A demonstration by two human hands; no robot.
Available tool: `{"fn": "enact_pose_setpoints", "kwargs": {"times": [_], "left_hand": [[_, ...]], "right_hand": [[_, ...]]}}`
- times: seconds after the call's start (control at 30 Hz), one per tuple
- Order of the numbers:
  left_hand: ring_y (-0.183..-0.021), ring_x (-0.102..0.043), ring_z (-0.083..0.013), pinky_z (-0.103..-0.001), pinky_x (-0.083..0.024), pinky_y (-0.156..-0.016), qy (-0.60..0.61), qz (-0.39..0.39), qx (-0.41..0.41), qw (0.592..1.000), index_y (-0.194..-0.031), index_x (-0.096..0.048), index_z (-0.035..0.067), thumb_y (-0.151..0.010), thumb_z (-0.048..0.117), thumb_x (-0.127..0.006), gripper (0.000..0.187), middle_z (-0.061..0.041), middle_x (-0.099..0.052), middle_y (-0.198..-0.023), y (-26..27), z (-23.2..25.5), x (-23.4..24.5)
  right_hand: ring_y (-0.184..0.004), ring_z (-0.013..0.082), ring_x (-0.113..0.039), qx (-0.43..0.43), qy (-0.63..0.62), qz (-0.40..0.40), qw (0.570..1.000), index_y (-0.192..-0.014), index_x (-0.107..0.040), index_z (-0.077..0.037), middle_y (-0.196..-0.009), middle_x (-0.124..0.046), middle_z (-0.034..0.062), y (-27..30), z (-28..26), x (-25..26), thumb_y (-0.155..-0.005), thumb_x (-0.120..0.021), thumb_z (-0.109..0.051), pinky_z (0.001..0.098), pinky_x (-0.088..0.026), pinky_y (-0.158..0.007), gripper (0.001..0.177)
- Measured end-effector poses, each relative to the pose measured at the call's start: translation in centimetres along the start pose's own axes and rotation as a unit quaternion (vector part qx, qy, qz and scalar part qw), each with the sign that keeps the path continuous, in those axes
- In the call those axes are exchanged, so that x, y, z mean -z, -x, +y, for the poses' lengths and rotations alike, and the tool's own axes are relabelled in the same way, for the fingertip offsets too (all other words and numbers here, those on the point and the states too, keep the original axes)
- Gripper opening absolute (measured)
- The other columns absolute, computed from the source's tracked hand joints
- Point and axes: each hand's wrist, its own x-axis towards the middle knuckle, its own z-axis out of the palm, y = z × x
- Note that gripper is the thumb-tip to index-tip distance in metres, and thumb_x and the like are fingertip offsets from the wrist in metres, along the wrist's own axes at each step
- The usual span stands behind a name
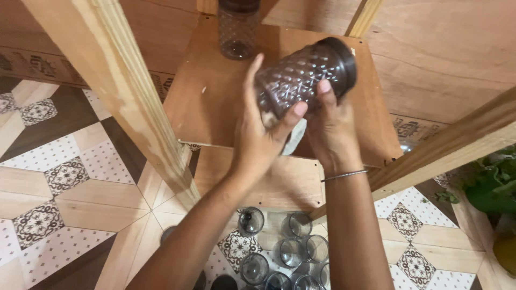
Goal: The person wipes multiple small glass jars with a white cloth, then places them on a wooden shelf. The person repeats this process for several jars, wiping each one individually and arranging them on the shelf.
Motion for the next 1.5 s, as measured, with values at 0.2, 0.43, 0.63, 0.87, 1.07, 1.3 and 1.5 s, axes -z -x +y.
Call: {"fn": "enact_pose_setpoints", "kwargs": {"times": [0.2, 0.43, 0.63, 0.87, 1.07, 1.3, 1.5], "left_hand": [[-0.098, -0.072, -0.0349, -0.047, -0.058, -0.079, -0.332, -0.026, 0.067, 0.940, -0.140, -0.056, 0.022, -0.079, 0.062, -0.075, 0.076, -0.016, -0.071, -0.112, -2.0, -2.7, 2.4], [-0.080, -0.075, -0.0283, -0.043, -0.058, -0.068, -0.334, 0.008, 0.037, 0.942, -0.093, -0.071, 0.016, -0.080, 0.051, -0.076, 0.037, -0.007, -0.076, -0.089, -1.5, -3.4, 1.9], [-0.072, -0.073, -0.0323, -0.046, -0.057, -0.064, -0.308, 0.010, 0.069, 0.949, -0.081, -0.068, 0.013, -0.078, 0.050, -0.077, 0.038, -0.010, -0.075, -0.080, -1.6, -3.5, 2.3], [-0.071, -0.073, -0.0334, -0.047, -0.056, -0.063, -0.327, 0.005, 0.054, 0.944, -0.079, -0.066, 0.011, -0.079, 0.050, -0.078, 0.041, -0.011, -0.075, -0.080, -1.7, -3.9, 2.0], [-0.080, -0.073, -0.0315, -0.045, -0.057, -0.071, -0.309, 0.010, 0.052, 0.950, -0.089, -0.066, 0.013, -0.079, 0.044, -0.078, 0.034, -0.010, -0.074, -0.088, -1.8, -5.0, 2.2], [-0.114, -0.058, -0.0332, -0.045, -0.051, -0.089, -0.400, 0.051, 0.015, 0.915, -0.124, -0.061, 0.009, -0.075, 0.026, -0.081, 0.056, -0.014, -0.062, -0.123, -6.4, -6.5, 4.1], [-0.137, -0.048, -0.0308, -0.040, -0.042, -0.110, -0.480, -0.054, 0.044, 0.875, -0.147, -0.049, 0.013, -0.082, 0.034, -0.078, 0.074, -0.009, -0.048, -0.152, -10.6, -10.7, 4.3]], "right_hand": [[-0.150, 0.0279, -0.047, 0.179, 0.232, 0.002, 0.956, -0.164, -0.019, -0.010, -0.160, -0.044, 0.0156, -1.1, -0.9, 2.4, -0.096, -0.088, 0.005, 0.0455, -0.045, -0.131, 0.098], [-0.129, 0.0320, -0.055, 0.137, 0.552, 0.072, 0.819, -0.161, -0.027, -0.013, -0.143, -0.043, 0.0225, -10.1, 4.8, 5.6, -0.079, -0.101, -0.019, 0.0385, -0.058, -0.099, 0.110], [-0.091, 0.0245, -0.067, 0.073, 0.611, 0.106, 0.781, -0.157, -0.030, -0.008, -0.104, -0.066, 0.0135, -11.6, 9.4, 7.9, -0.081, -0.099, -0.030, 0.0375, -0.056, -0.081, 0.105], [-0.095, 0.0202, -0.075, 0.100, 0.558, 0.076, 0.820, -0.135, -0.042, -0.006, -0.100, -0.075, 0.0070, -10.6, 9.6, 7.5, -0.087, -0.078, -0.008, 0.0333, -0.059, -0.084, 0.059], [-0.107, 0.0220, -0.075, 0.113, 0.534, 0.021, 0.838, -0.116, -0.056, -0.008, -0.108, -0.075, 0.0090, -10.2, 9.1, 7.3, -0.092, -0.076, -0.008, 0.0326, -0.059, -0.092, 0.031], [-0.119, 0.0327, -0.063, 0.149, 0.613, -0.026, 0.776, -0.127, -0.069, -0.011, -0.126, -0.068, 0.0146, -10.5, 9.6, 7.3, -0.089, -0.073, -0.017, 0.0400, -0.050, -0.102, 0.039], [-0.137, 0.0323, -0.051, 0.086, 0.687, -0.072, 0.718, -0.138, -0.064, -0.010, -0.144, -0.060, 0.0128, -10.8, 10.4, 7.1, -0.098, -0.062, -0.029, 0.0435, -0.037, -0.118, 0.044]]}}
